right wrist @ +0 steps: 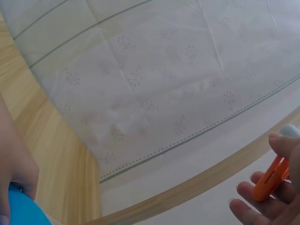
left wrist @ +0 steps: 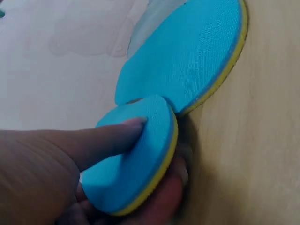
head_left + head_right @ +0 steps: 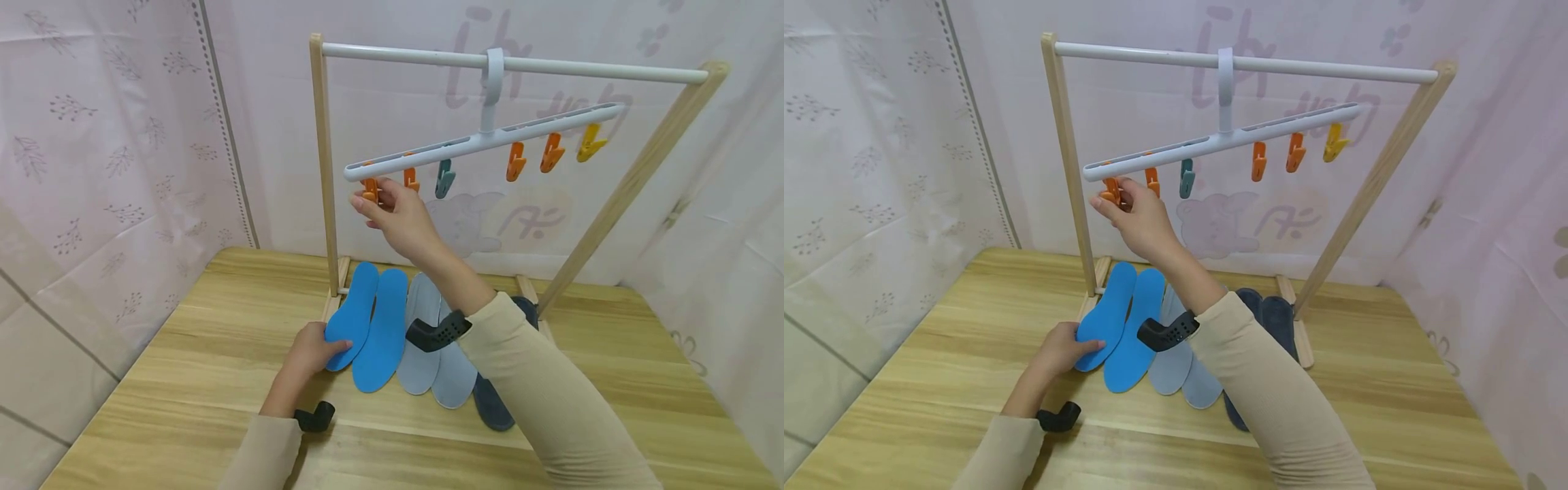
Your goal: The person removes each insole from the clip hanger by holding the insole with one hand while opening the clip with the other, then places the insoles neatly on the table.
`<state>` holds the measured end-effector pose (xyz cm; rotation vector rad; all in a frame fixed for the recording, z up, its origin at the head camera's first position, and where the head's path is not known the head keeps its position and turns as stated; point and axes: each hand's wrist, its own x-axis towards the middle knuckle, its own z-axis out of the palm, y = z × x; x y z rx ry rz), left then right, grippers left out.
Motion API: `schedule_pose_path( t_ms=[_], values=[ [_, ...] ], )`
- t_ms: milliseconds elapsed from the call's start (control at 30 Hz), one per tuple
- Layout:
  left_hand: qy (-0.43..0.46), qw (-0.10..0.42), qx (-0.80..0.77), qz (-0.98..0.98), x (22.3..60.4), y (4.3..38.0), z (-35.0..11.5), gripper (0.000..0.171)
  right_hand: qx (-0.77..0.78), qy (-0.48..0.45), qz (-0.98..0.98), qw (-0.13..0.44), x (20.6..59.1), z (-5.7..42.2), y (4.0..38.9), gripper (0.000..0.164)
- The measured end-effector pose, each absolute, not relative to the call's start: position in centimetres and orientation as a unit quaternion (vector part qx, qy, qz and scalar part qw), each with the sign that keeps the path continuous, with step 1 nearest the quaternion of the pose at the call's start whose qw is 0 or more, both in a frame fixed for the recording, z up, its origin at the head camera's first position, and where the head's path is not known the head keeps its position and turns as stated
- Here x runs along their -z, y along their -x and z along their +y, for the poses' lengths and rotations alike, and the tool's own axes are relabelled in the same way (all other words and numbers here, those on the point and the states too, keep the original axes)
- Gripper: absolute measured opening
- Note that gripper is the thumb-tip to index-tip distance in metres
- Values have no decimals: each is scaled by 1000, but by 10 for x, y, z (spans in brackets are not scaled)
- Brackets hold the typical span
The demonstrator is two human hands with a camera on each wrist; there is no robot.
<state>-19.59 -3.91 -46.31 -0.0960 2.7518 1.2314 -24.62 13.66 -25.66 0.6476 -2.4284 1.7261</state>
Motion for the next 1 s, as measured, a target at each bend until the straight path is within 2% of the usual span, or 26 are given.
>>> schedule_pose_path(
  t_ms=[367,533,800,1000],
  values=[
    [70,-8,-273,959,450,182,-25,72,-588,-223,-775,65,260,137,241,56],
    [67,-34,-233,970,448,180,-23,72,-580,-219,-780,80,260,136,237,56],
    [58,-29,-190,980,447,180,-20,72,-545,-247,-794,105,264,141,227,46],
    [49,-39,-158,985,445,179,-20,69,-510,-265,-811,107,271,155,205,44]
  ],
)
